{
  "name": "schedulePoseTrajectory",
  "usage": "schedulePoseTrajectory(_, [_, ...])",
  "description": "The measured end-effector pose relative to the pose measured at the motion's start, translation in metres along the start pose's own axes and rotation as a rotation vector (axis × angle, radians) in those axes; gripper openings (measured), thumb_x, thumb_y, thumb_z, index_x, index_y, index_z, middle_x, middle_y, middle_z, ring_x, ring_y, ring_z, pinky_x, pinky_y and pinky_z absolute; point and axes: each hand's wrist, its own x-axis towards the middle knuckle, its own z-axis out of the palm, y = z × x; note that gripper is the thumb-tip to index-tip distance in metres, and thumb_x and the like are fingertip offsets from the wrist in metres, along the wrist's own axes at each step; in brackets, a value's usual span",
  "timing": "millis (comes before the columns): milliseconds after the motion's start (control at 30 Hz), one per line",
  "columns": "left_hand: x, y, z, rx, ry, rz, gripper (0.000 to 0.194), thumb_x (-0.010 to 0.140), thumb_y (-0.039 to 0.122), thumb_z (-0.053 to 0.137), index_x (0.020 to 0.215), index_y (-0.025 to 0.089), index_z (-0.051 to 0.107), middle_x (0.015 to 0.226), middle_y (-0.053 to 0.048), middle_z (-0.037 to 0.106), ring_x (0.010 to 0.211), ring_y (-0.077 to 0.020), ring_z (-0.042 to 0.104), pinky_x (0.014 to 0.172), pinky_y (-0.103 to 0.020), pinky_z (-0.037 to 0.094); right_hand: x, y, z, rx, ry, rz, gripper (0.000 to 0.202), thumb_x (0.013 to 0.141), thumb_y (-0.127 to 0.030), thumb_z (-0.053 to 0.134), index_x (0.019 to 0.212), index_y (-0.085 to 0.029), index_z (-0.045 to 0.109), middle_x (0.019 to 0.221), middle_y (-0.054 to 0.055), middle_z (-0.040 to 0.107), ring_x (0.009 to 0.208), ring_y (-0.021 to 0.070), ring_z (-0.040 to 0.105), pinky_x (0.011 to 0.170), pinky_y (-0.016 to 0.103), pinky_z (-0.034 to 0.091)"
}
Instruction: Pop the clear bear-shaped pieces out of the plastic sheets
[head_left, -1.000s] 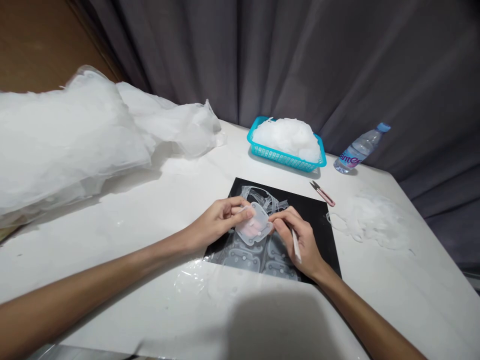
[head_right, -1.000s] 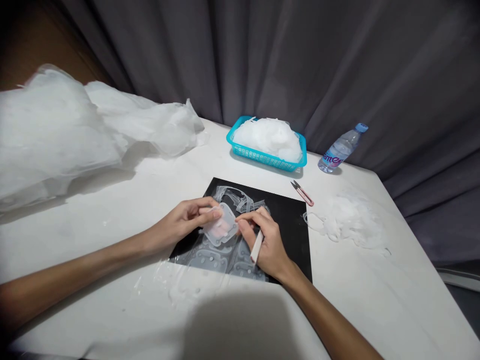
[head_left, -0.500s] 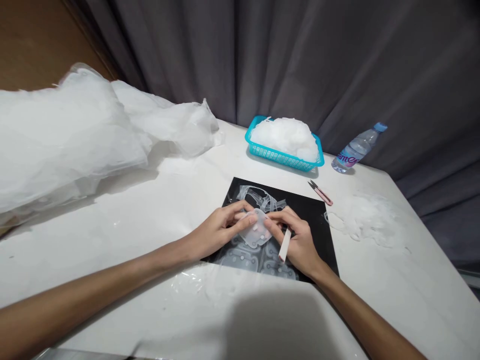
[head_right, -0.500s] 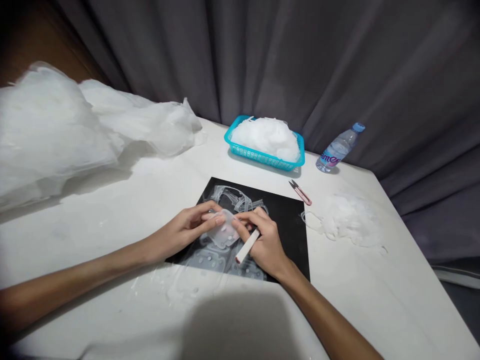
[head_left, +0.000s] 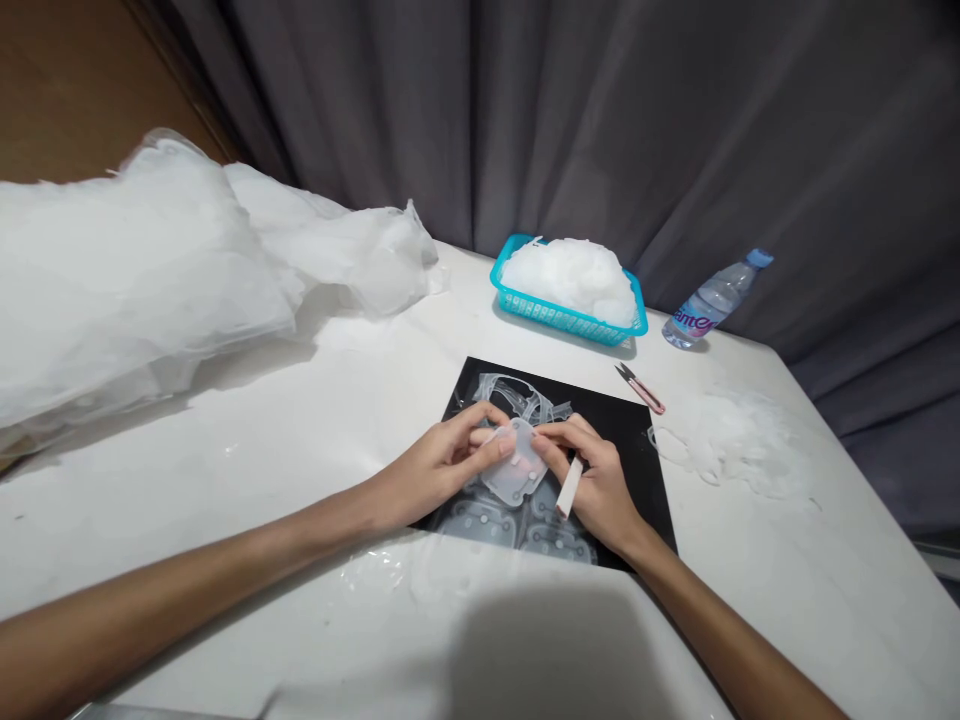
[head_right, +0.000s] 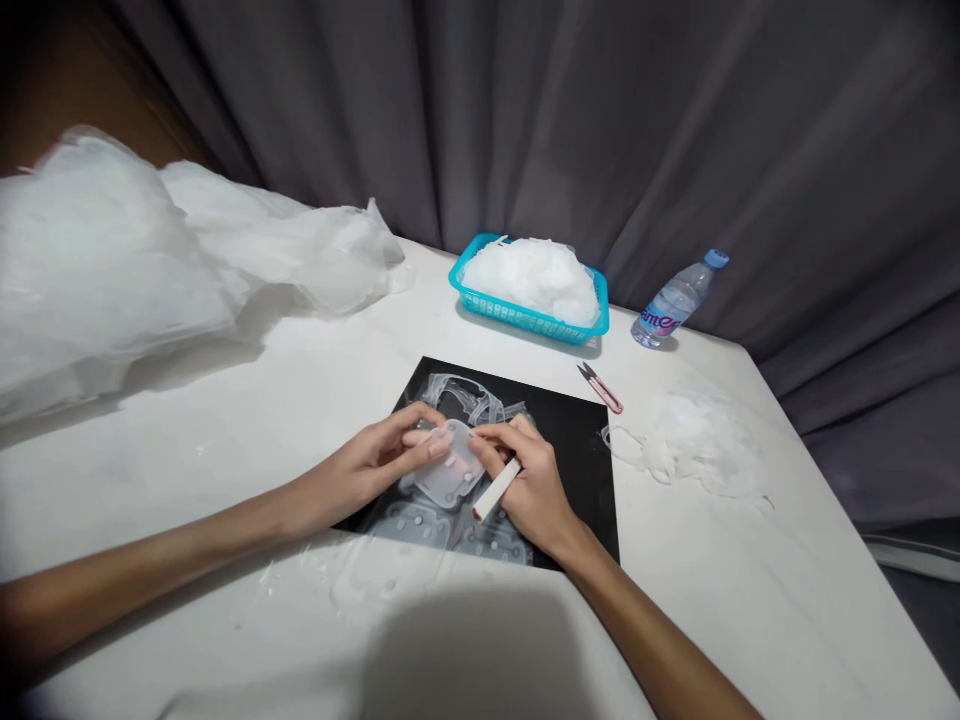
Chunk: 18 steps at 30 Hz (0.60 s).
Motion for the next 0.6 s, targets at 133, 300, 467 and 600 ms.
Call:
schedulePoseTrajectory(133, [-0.006,-0.003,-0.005,0.407,-0.047,0.13,0.078,0.094,0.055,0.073,0.155,0.03,0.032,0.147,-0.011,0.062,0.135,-0.0308,0.061,0.108,-0.043,0.051,0.009,0.008,-0.014,-0.1,0.117,-0.048,0.015,0.101,-0.031,0.065,0.1,-0.022,0.076,0.083,0.002,0.065,0.074,0.0173,0.06,0.069,0.031,0.048])
schedulePoseTrajectory(300, [-0.011,-0.006,-0.008,0.691,-0.112,0.15,0.079,0.101,0.059,0.061,0.165,0.035,0.021,0.165,-0.009,0.046,0.146,-0.0312,0.052,0.118,-0.048,0.046,0.071,0.025,-0.057,-0.151,0.441,-0.081,0.026,0.101,-0.045,0.061,0.099,-0.021,0.07,0.081,0.002,0.067,0.073,0.0187,0.062,0.069,0.032,0.049])
schedulePoseTrajectory(467, [-0.008,-0.01,-0.005,0.818,-0.06,0.258,0.058,0.108,0.053,0.051,0.161,0.038,0.035,0.17,-0.004,0.038,0.146,-0.0299,0.052,0.117,-0.047,0.05,0.183,0.034,-0.107,-0.347,0.554,0.005,0.033,0.103,-0.046,0.045,0.096,-0.018,0.062,0.079,0.004,0.066,0.075,0.0192,0.062,0.069,0.031,0.049])
schedulePoseTrajectory(600, [-0.003,-0.012,-0.006,0.908,-0.027,0.303,0.044,0.111,0.049,0.046,0.153,0.036,0.048,0.171,-0.005,0.035,0.142,-0.0302,0.057,0.11,-0.048,0.056,0.243,0.042,-0.122,-0.436,0.509,0.09,0.032,0.1,-0.045,0.048,0.087,-0.02,0.063,0.085,0.009,0.068,0.092,0.0272,0.064,0.082,0.039,0.052])
